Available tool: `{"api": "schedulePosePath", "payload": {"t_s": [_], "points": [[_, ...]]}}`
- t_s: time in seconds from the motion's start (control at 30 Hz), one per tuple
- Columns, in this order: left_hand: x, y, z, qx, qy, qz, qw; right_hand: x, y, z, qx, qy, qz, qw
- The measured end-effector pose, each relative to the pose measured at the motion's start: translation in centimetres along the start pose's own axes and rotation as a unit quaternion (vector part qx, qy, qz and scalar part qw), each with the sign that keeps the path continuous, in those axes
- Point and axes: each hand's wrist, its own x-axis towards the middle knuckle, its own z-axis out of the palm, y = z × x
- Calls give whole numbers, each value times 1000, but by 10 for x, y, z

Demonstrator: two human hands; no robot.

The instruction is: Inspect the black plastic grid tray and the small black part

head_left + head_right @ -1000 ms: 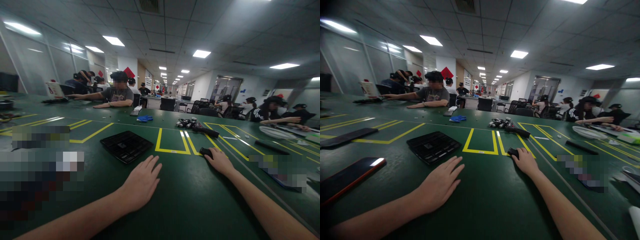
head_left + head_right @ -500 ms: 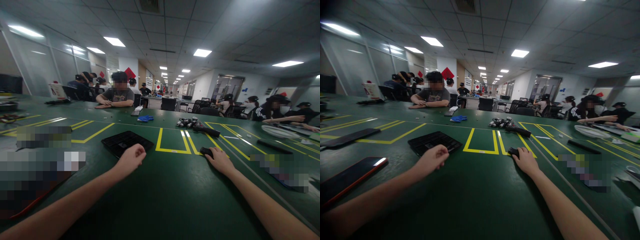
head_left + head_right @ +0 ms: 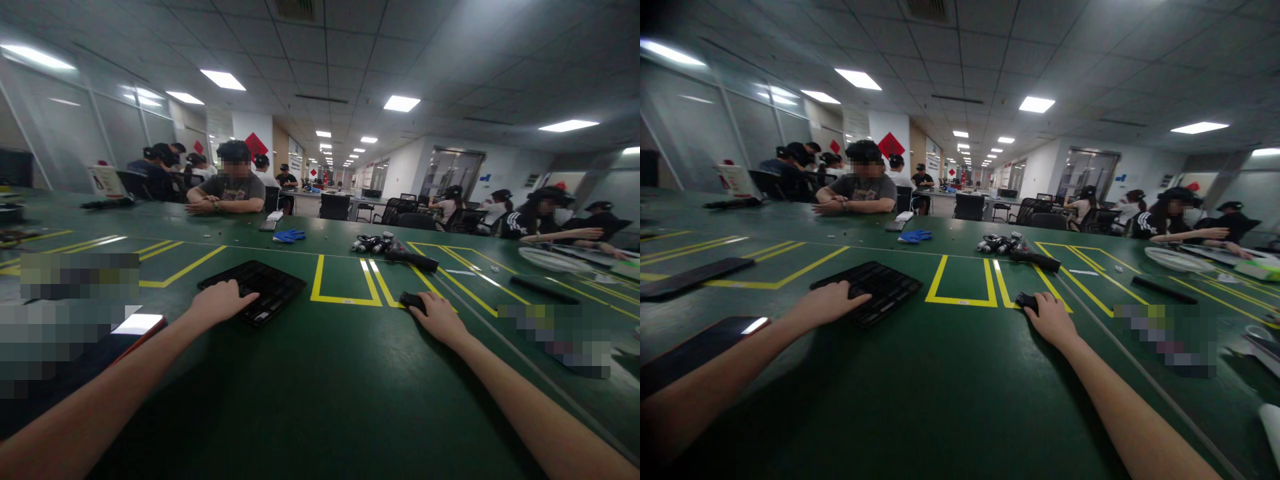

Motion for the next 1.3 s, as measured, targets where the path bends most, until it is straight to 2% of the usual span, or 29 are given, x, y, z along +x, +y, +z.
{"api": "schedulePosePath", "payload": {"t_s": [0.17,0.3,0.4,0.53,0.63,0.73,0.83,0.9,1.0,1.17,1.3], "points": [[2,-3,-3,36,-2,24,999,5,0,4,11,5,-17,1000],[10,-7,-7,29,-20,8,999,6,-8,8,52,1,-6,999],[11,-5,-7,23,-20,1,1000,3,-25,7,97,2,-13,995],[-3,8,-2,12,25,3,1000,-13,-67,-1,198,-30,-50,978],[-23,28,7,-41,57,18,997,-32,-105,-11,302,-61,-75,949],[-45,54,19,-120,65,75,988,-51,-133,-16,418,-92,-95,899],[-65,77,31,-194,47,163,966,-64,-143,-14,522,-101,-139,836],[-75,87,37,-235,35,213,948,-70,-143,-11,541,-98,-167,819],[-85,93,43,-283,26,244,927,-74,-140,-7,518,-91,-205,825],[-90,91,47,-318,22,260,912,-74,-138,3,446,-54,-289,845],[-94,90,48,-331,3,262,907,-74,-136,9,402,-13,-297,866]]}}
